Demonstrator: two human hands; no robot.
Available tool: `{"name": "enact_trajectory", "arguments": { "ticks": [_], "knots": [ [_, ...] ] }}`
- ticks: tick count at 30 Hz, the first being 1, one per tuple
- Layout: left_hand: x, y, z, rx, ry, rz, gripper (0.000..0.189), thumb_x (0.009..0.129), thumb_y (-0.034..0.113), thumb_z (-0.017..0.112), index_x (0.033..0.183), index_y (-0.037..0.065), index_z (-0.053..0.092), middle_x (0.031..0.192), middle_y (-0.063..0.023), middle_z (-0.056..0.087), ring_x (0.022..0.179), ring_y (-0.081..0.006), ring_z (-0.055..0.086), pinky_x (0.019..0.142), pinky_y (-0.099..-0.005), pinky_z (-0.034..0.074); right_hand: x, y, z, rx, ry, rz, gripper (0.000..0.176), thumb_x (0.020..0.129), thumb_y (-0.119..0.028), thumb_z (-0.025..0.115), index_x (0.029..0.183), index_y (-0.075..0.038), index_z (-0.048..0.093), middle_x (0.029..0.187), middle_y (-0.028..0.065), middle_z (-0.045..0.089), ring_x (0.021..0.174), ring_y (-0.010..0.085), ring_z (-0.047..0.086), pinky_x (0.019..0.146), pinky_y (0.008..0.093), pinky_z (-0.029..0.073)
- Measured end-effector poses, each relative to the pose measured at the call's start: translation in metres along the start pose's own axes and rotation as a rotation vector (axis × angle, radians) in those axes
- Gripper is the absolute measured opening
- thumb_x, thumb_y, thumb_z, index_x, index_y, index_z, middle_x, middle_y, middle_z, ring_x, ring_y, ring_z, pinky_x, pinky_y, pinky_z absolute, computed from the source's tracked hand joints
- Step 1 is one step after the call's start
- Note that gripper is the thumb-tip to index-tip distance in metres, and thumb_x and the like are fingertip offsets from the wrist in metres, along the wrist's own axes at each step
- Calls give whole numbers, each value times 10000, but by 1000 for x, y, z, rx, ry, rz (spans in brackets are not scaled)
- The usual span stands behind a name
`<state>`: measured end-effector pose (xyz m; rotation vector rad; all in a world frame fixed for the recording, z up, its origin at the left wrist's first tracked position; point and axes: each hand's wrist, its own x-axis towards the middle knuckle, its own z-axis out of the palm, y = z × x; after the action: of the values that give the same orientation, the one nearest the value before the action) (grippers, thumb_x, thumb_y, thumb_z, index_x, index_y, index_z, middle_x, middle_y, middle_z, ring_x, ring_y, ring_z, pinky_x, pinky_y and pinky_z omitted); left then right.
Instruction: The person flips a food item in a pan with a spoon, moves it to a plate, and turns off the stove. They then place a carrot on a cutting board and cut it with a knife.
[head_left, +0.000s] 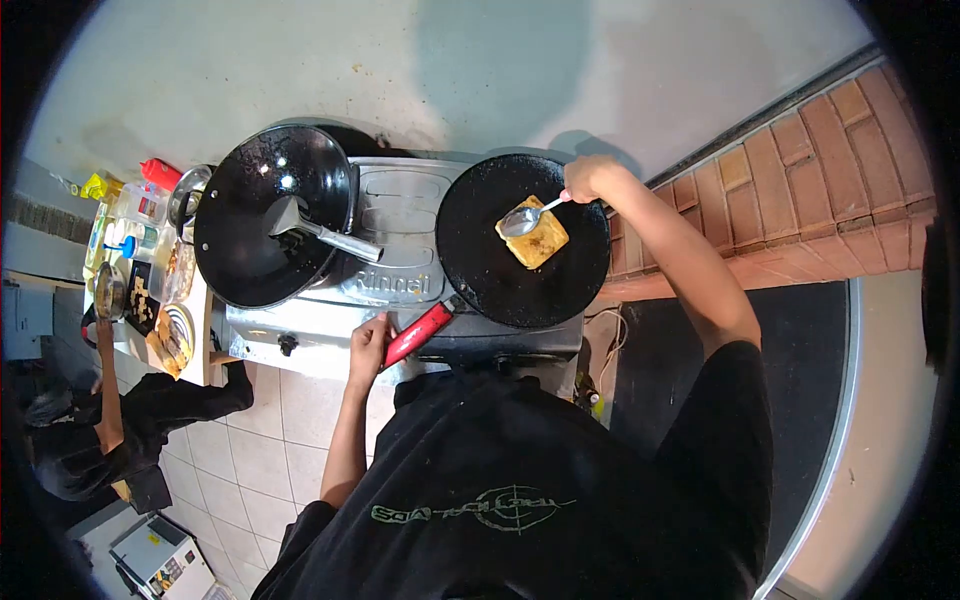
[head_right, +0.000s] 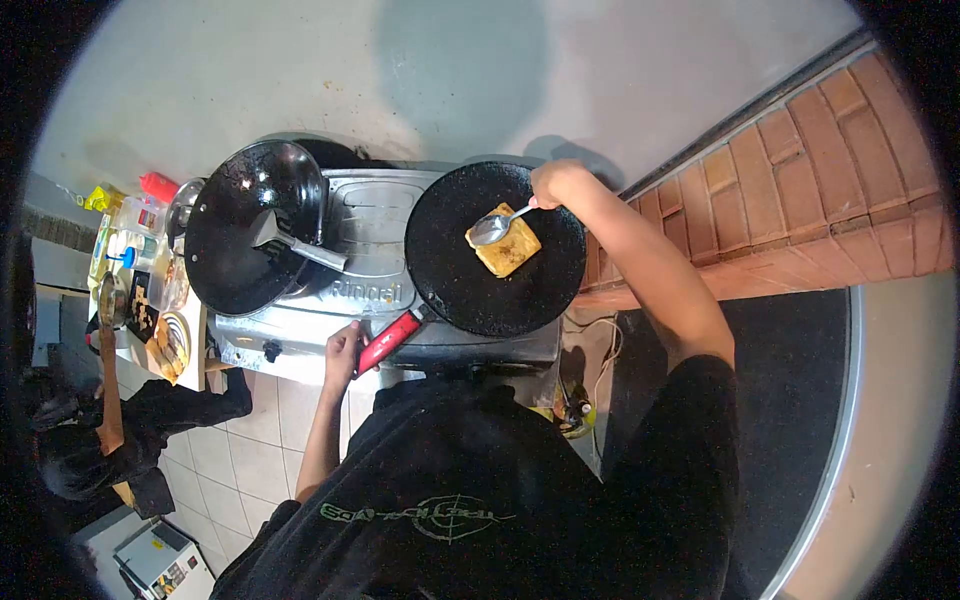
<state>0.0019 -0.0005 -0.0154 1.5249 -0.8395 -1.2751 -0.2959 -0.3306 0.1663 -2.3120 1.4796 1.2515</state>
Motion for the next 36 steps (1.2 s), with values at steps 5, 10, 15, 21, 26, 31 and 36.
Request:
{"name": "enact_trajectory", "arguments": {
  "ticks": [5,10,15,21,26,31,36],
  "knots": [
    [-3,12,-1,-18,-35,-38,502,1066,351,441,721,12,577,571,-29,541,452,-108,523,438,-275,422,-17,14,5,146,122,-97,408,918,-456,635,1042,-81,738,1020,141,726,991,328,686,834,452,528],
    [-2,11,1,-78,-45,-22,512,1065,365,442,721,9,575,579,-39,548,452,-111,527,435,-279,439,3,29,30,276,252,-288,320,930,-379,637,850,-83,727,680,142,668,654,320,637,621,468,455],
    [-6,17,2,-33,-26,-33,513,1065,366,442,720,10,575,579,-38,542,461,-109,529,428,-283,446,3,11,27,350,-28,-146,459,940,-419,605,835,16,709,702,167,665,622,307,631,598,453,479],
    [-2,6,0,-32,-13,-19,517,1062,374,447,716,12,577,575,-28,531,458,-103,513,436,-280,436,9,4,27,284,-73,-85,522,931,-445,601,808,54,693,744,165,679,698,310,652,655,454,498],
    [2,-7,-4,-2,-4,-5,523,1058,386,454,701,26,582,571,-19,531,452,-97,507,442,-262,393,13,4,37,239,9,-121,450,952,-390,592,812,23,702,701,186,662,687,354,644,638,469,474],
    [0,0,-4,-21,-29,-15,520,1061,384,445,709,24,574,587,-48,570,437,-111,528,436,-262,399,-18,-6,42,324,233,-111,395,959,-402,570,920,-46,735,894,228,701,914,407,670,793,487,509],
    [-6,19,1,-94,-49,-22,512,1064,382,436,731,13,563,596,-67,589,447,-141,573,438,-268,451,-40,1,62,434,188,-166,457,983,-415,513,939,-13,727,1002,253,686,978,432,654,855,488,513]
  ]
}}
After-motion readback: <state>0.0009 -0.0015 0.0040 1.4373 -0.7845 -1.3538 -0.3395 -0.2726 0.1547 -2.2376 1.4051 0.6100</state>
